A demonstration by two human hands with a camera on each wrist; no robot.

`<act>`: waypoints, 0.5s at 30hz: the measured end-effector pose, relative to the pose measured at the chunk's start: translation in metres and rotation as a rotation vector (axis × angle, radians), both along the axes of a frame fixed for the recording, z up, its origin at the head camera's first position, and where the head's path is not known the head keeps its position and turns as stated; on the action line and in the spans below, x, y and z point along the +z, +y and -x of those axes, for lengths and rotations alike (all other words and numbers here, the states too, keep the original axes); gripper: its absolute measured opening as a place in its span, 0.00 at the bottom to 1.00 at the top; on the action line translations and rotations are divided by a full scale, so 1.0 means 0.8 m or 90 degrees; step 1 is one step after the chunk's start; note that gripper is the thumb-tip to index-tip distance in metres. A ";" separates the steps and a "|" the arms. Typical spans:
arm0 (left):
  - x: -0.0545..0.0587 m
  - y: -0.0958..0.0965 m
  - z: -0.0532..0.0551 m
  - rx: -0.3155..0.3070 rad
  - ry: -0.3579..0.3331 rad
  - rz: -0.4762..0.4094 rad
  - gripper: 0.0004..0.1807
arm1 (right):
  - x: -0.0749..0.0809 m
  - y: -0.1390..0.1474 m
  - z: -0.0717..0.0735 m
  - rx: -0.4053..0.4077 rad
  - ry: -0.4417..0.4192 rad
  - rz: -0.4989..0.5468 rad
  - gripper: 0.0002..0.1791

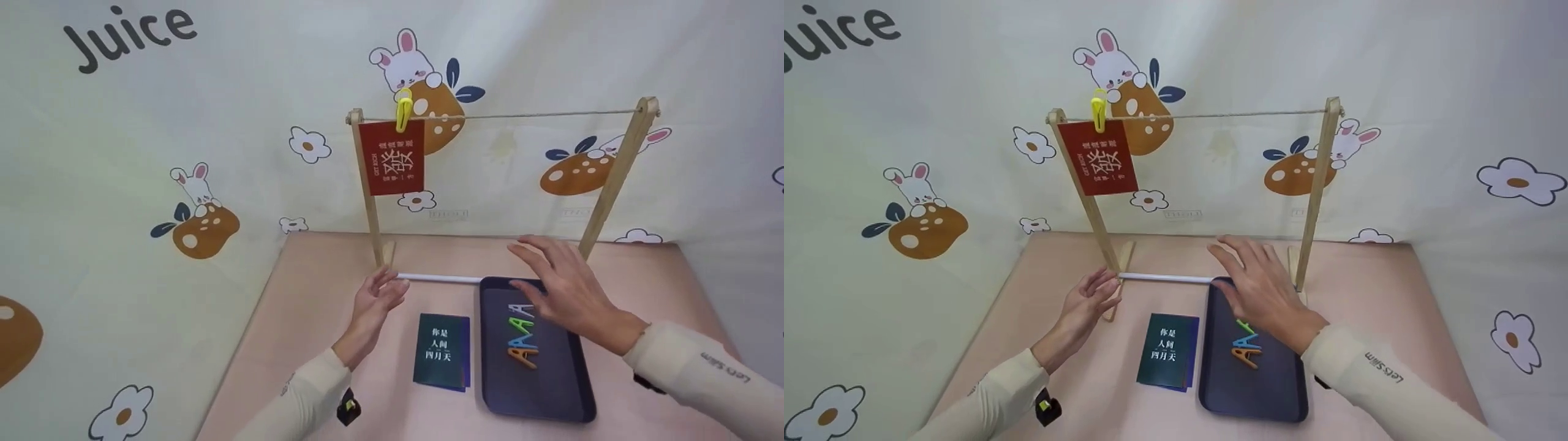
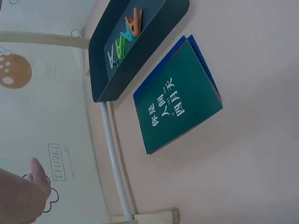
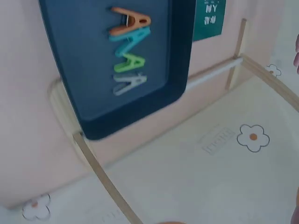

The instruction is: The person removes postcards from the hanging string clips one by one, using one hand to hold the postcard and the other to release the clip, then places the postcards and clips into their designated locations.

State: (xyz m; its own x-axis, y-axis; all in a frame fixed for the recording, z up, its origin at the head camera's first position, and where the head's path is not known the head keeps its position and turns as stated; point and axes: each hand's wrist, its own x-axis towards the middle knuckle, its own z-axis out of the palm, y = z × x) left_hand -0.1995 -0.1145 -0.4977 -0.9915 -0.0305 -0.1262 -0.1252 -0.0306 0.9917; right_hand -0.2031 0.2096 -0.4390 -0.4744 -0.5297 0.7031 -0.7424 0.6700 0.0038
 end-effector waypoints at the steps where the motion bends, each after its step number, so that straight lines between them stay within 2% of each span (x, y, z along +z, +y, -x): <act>1: 0.004 0.000 0.003 0.003 0.005 0.012 0.42 | 0.007 -0.001 0.003 0.004 0.005 -0.007 0.29; 6: 0.031 -0.002 0.022 0.037 0.025 0.041 0.42 | 0.035 -0.013 0.019 0.046 0.045 -0.016 0.25; 10: 0.057 -0.004 0.037 0.052 0.039 0.005 0.41 | 0.061 -0.026 0.033 0.071 0.087 -0.030 0.24; 15: 0.085 -0.006 0.052 0.066 0.043 -0.040 0.39 | 0.095 -0.047 0.050 0.073 0.126 -0.044 0.26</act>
